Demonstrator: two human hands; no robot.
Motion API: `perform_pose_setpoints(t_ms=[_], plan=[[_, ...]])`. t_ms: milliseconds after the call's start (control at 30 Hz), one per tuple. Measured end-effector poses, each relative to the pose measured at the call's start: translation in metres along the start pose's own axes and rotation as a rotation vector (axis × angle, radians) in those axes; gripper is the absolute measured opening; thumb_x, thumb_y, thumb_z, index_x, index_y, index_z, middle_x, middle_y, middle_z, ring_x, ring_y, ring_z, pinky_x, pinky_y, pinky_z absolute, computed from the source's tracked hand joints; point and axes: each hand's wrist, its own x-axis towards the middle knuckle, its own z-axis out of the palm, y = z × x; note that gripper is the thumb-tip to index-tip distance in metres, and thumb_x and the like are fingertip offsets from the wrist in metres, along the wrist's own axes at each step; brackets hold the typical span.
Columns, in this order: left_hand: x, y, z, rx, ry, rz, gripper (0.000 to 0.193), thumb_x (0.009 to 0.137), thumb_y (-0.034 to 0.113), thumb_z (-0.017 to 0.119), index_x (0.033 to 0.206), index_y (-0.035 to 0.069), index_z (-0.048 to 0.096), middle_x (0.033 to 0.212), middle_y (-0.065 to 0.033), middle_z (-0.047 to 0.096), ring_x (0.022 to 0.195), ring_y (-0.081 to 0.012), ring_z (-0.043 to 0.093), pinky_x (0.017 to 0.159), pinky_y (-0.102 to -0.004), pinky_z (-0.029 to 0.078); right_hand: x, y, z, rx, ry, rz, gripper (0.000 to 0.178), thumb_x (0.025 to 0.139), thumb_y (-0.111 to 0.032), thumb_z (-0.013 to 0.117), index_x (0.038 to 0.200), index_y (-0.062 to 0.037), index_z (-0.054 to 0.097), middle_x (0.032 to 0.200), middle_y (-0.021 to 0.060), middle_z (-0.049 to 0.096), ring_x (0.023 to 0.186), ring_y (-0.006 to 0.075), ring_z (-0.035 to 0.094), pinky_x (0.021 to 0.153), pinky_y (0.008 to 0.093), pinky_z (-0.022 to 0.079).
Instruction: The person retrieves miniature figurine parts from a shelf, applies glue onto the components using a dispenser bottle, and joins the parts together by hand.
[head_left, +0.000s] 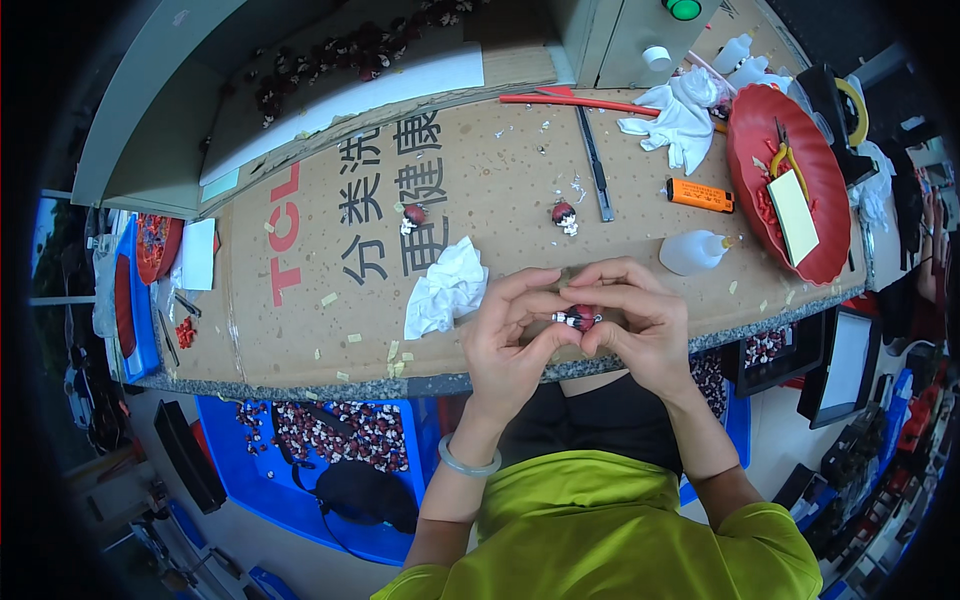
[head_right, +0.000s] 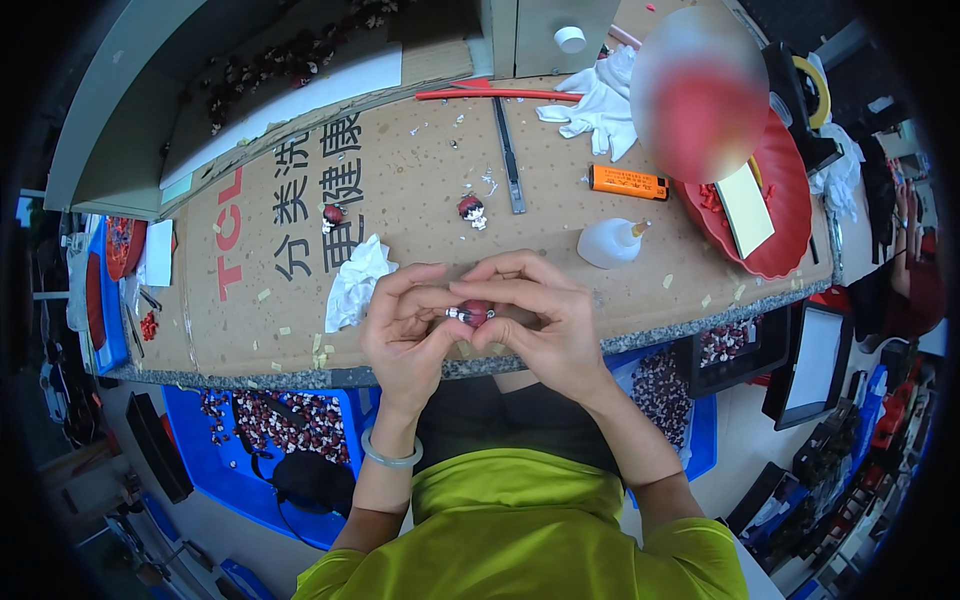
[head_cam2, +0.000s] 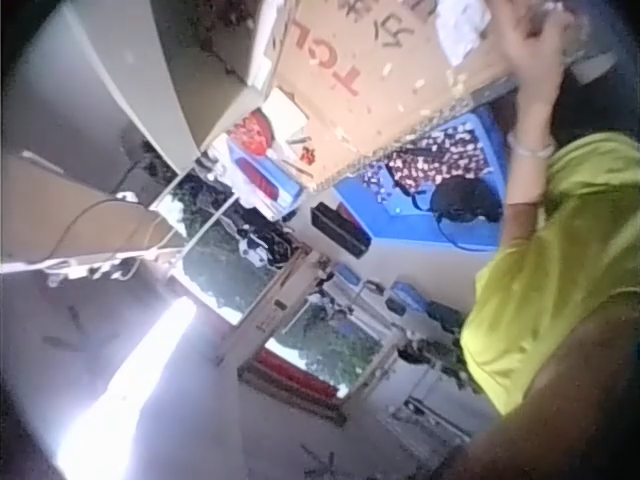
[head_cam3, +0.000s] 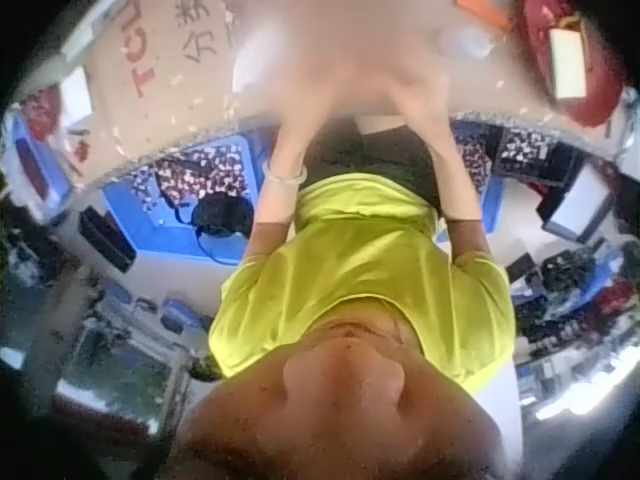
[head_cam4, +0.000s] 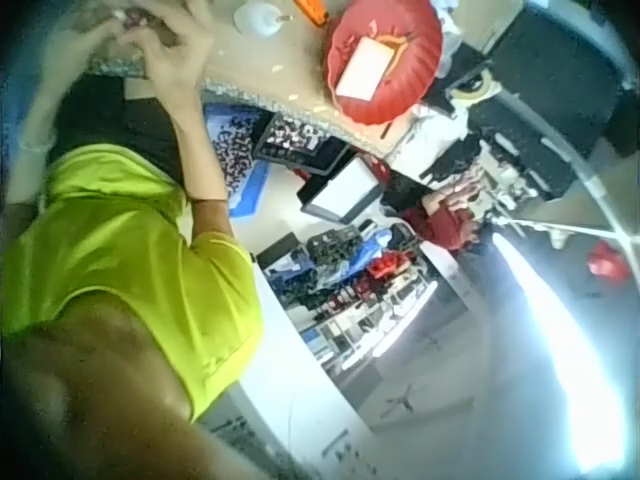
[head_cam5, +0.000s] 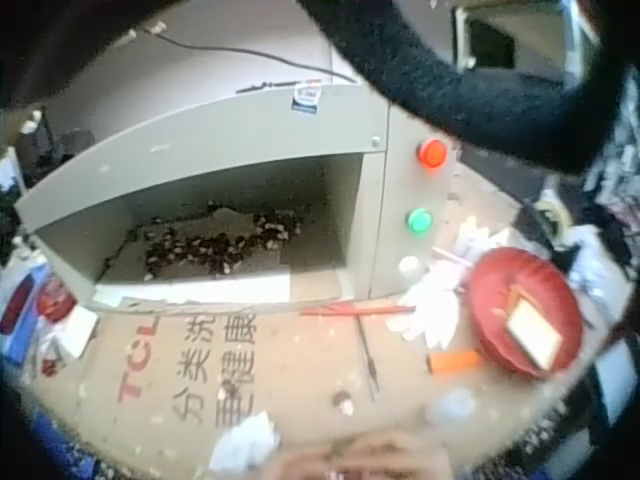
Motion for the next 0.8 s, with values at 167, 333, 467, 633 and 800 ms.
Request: perform_pose_setpoints(t_ms=[167, 333, 467, 633, 800], plan=[[0.013, 0.006, 0.005, 0.242, 0.039, 0.089, 0.057, 0.072, -0.005, 0.075, 0.123, -0.005, 0.05, 0.102, -0.0155, 0.068, 0.093, -0.0211, 0.067, 0.077, -0.0281, 0.055, 0.001, 0.006, 0.0, 0.001, 0.055, -0.057, 0.032, 0.073, 0.006, 0.07, 0.104, -0.0004, 0.071, 0.105, 0.0101, 0.06, 0.084, 0.0132, 0.061, 0.07, 0.0244, 0.053], [0.011, 0.004, 0.002, 0.437, -0.038, 0.22, 0.055, 0.066, 0.003, 0.079, 0.117, -0.004, 0.059, 0.109, -0.0147, 0.067, 0.098, -0.0266, 0.067, 0.081, -0.0314, 0.053, 0.001, 0.011, 0.01, -0.052, 0.109, -0.111, 0.024, 0.075, 0.009, 0.066, 0.097, 0.0028, 0.07, 0.098, 0.0113, 0.062, 0.078, 0.0135, 0.061, 0.063, 0.0229, 0.05], [0.009, 0.008, 0.007, 0.462, -0.007, 0.23, 0.043, 0.069, -0.002, 0.075, 0.111, -0.005, 0.062, 0.111, -0.0173, 0.066, 0.1, -0.027, 0.066, 0.083, -0.0323, 0.053, 0.003, 0.018, 0.017, -0.018, 0.147, -0.157, 0.021, 0.075, 0.01, 0.065, 0.094, 0.0036, 0.069, 0.091, 0.0115, 0.061, 0.079, 0.0141, 0.061, 0.062, 0.0231, 0.049], [0.003, 0.007, 0.01, 0.478, 0.031, 0.174, 0.039, 0.072, -0.006, 0.071, 0.11, -0.005, 0.061, 0.11, -0.0182, 0.066, 0.101, -0.0275, 0.066, 0.084, -0.0327, 0.053, 0.002, 0.018, 0.021, -0.118, 0.182, -0.228, 0.019, 0.072, 0.011, 0.065, 0.089, 0.0027, 0.067, 0.086, 0.0113, 0.061, 0.079, 0.0171, 0.061, 0.063, 0.0243, 0.05], [0.003, 0.007, 0.01, 0.425, 0.017, 0.185, 0.036, 0.073, -0.006, 0.07, 0.108, -0.005, 0.062, 0.109, -0.0196, 0.066, 0.1, -0.0284, 0.066, 0.084, -0.0328, 0.053, 0.003, 0.018, 0.02, -0.176, 0.183, -0.288, 0.019, 0.071, 0.012, 0.065, 0.087, 0.0021, 0.067, 0.083, 0.0107, 0.062, 0.079, 0.0199, 0.061, 0.066, 0.0268, 0.051]])
